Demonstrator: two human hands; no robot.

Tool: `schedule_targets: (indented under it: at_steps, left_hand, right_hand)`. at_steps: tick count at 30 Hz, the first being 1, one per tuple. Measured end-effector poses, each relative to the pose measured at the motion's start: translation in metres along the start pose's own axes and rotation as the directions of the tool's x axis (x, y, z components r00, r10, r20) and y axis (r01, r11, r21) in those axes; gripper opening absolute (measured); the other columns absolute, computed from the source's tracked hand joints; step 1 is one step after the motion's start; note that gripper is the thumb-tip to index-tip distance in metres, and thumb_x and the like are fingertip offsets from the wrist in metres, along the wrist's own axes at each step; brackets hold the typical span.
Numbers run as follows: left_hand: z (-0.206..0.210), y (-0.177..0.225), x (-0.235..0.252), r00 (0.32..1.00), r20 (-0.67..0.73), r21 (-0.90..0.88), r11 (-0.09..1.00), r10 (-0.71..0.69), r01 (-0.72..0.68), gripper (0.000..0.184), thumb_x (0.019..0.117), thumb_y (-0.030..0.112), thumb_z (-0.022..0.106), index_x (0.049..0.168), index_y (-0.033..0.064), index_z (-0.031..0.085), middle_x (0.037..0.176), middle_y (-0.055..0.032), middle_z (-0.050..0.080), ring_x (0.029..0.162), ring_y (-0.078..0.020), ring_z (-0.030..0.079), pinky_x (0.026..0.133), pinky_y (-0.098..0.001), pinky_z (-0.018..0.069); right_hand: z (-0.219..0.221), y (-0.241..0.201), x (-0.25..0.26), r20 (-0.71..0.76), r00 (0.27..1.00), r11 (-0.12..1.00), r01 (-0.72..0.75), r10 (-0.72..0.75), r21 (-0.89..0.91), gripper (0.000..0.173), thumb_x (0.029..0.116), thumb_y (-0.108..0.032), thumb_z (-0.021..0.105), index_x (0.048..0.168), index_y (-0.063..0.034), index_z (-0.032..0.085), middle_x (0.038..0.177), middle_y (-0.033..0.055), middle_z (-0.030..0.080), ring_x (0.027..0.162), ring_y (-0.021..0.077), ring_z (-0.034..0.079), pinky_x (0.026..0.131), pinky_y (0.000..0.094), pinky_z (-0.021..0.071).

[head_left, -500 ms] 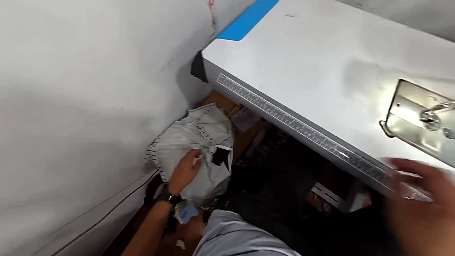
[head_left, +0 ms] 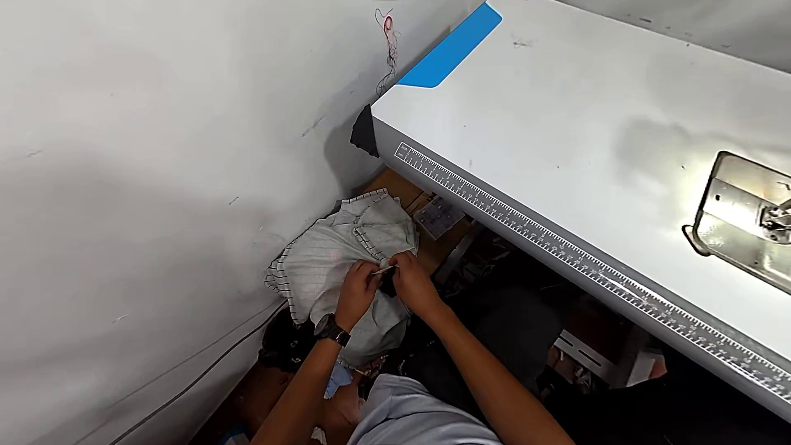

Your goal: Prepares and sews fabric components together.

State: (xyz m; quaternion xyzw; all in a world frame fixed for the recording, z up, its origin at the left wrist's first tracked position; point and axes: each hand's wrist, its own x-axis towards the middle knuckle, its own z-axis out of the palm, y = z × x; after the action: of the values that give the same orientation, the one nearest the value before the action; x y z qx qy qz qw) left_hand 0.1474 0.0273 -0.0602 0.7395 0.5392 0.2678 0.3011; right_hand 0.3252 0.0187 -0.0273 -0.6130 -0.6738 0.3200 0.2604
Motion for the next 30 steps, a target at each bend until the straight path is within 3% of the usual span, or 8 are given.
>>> schedule_targets:
  at_steps: [6, 14, 17, 21, 25, 26, 28, 30]
  left_hand:
    - [-0.006, 0.065, -0.013, 0.98, 0.0, -0.343, 0.921, -0.198, 0.186, 0.015, 0.1037, 0.017, 0.056, 0.109, 0.0038, 0.061, 0.083, -0.0055, 0.06, 0.068, -0.0141, 0.058, 0.063, -0.0329, 0.0518]
    - [0.015, 0.093, -0.013, 0.951, -0.06, -0.44, 0.863, -0.305, 0.249, 0.024, 0.1069, 0.022, 0.048, 0.099, 0.0054, 0.063, 0.073, -0.0022, 0.056, 0.064, -0.0124, 0.056, 0.061, -0.0311, 0.0489]
    - [0.006, 0.088, -0.003, 0.956, -0.078, -0.394, 0.89, -0.283, 0.231, 0.038, 0.1103, 0.029, 0.04, 0.094, 0.0055, 0.065, 0.068, -0.0015, 0.053, 0.061, -0.0121, 0.053, 0.058, -0.0317, 0.0469]
    - [-0.011, 0.077, 0.02, 0.945, -0.108, -0.39, 0.887, -0.309, 0.246, 0.062, 0.1112, 0.045, 0.026, 0.078, 0.0048, 0.059, 0.063, -0.0062, 0.051, 0.054, -0.0167, 0.048, 0.051, -0.0359, 0.0427]
    - [-0.011, 0.081, 0.046, 0.943, -0.09, -0.573, 0.791, -0.319, 0.213, 0.066, 0.1092, 0.055, 0.023, 0.062, 0.0156, 0.047, 0.054, 0.0019, 0.045, 0.046, -0.01, 0.041, 0.046, -0.0262, 0.0372]
    - [-0.009, 0.082, 0.049, 0.942, -0.096, -0.576, 0.789, -0.323, 0.212, 0.066, 0.109, 0.056, 0.023, 0.062, 0.0159, 0.046, 0.055, 0.0022, 0.043, 0.047, -0.0095, 0.04, 0.047, -0.026, 0.0357]
    - [-0.01, 0.075, 0.054, 0.922, -0.075, -0.533, 0.797, -0.38, 0.285, 0.065, 0.1089, 0.057, 0.019, 0.075, 0.0113, 0.051, 0.069, -0.0023, 0.049, 0.062, -0.0122, 0.047, 0.058, -0.0307, 0.0413]
    - [-0.019, 0.057, 0.051, 0.904, 0.054, -0.524, 0.758, -0.425, 0.388, 0.06, 0.1112, 0.049, 0.02, 0.118, 0.0023, 0.057, 0.114, -0.0146, 0.059, 0.105, -0.0219, 0.057, 0.091, -0.0452, 0.0493]
  right_hand:
    - [-0.013, 0.003, -0.004, -0.334, 0.94, 0.988, 0.115, -0.077, 0.098, 0.019, 0.0832, -0.008, 0.08, 0.097, -0.004, 0.068, 0.095, 0.0122, 0.069, 0.081, 0.0265, 0.069, 0.068, 0.0465, 0.0592]
    - [-0.001, 0.007, -0.005, -0.514, 0.851, 0.956, 0.231, -0.108, 0.182, 0.045, 0.0804, 0.002, 0.076, 0.122, -0.0033, 0.06, 0.106, 0.0078, 0.074, 0.099, 0.0225, 0.071, 0.085, 0.0432, 0.0605]
    - [-0.009, 0.003, -0.006, -0.374, 0.927, 0.908, 0.125, 0.038, 0.4, 0.063, 0.0843, 0.0, 0.077, 0.14, -0.0097, 0.05, 0.105, 0.0009, 0.078, 0.095, 0.0148, 0.074, 0.079, 0.0377, 0.0622]
    - [-0.038, 0.005, -0.003, 0.123, 0.989, 0.632, -0.144, 0.078, 0.761, 0.069, 0.0845, 0.003, 0.074, 0.145, -0.0136, 0.046, 0.096, 0.0052, 0.076, 0.081, 0.0144, 0.07, 0.069, 0.0316, 0.0581]
    - [-0.041, 0.005, 0.007, 0.442, 0.887, 0.201, -0.413, -0.132, 0.888, 0.048, 0.0856, -0.036, 0.062, 0.131, -0.019, 0.058, 0.103, 0.001, 0.07, 0.087, 0.0102, 0.067, 0.074, 0.0308, 0.0571]
    - [-0.044, 0.003, 0.013, 0.437, 0.895, 0.216, -0.41, -0.092, 0.886, 0.045, 0.0893, -0.042, 0.05, 0.126, -0.0188, 0.062, 0.106, 0.0009, 0.071, 0.09, 0.0103, 0.067, 0.075, 0.0318, 0.0562]
    - [-0.055, 0.005, 0.026, 0.262, 0.957, 0.491, -0.29, 0.126, 0.822, 0.041, 0.1028, -0.04, 0.043, 0.131, -0.016, 0.061, 0.113, 0.0016, 0.07, 0.098, 0.0097, 0.065, 0.082, 0.0323, 0.0549]
    - [-0.064, 0.023, 0.034, -0.047, 0.963, 0.786, -0.187, 0.265, 0.589, 0.049, 0.1027, -0.032, 0.059, 0.145, -0.0074, 0.052, 0.131, 0.013, 0.066, 0.117, 0.0247, 0.065, 0.098, 0.0491, 0.0544]
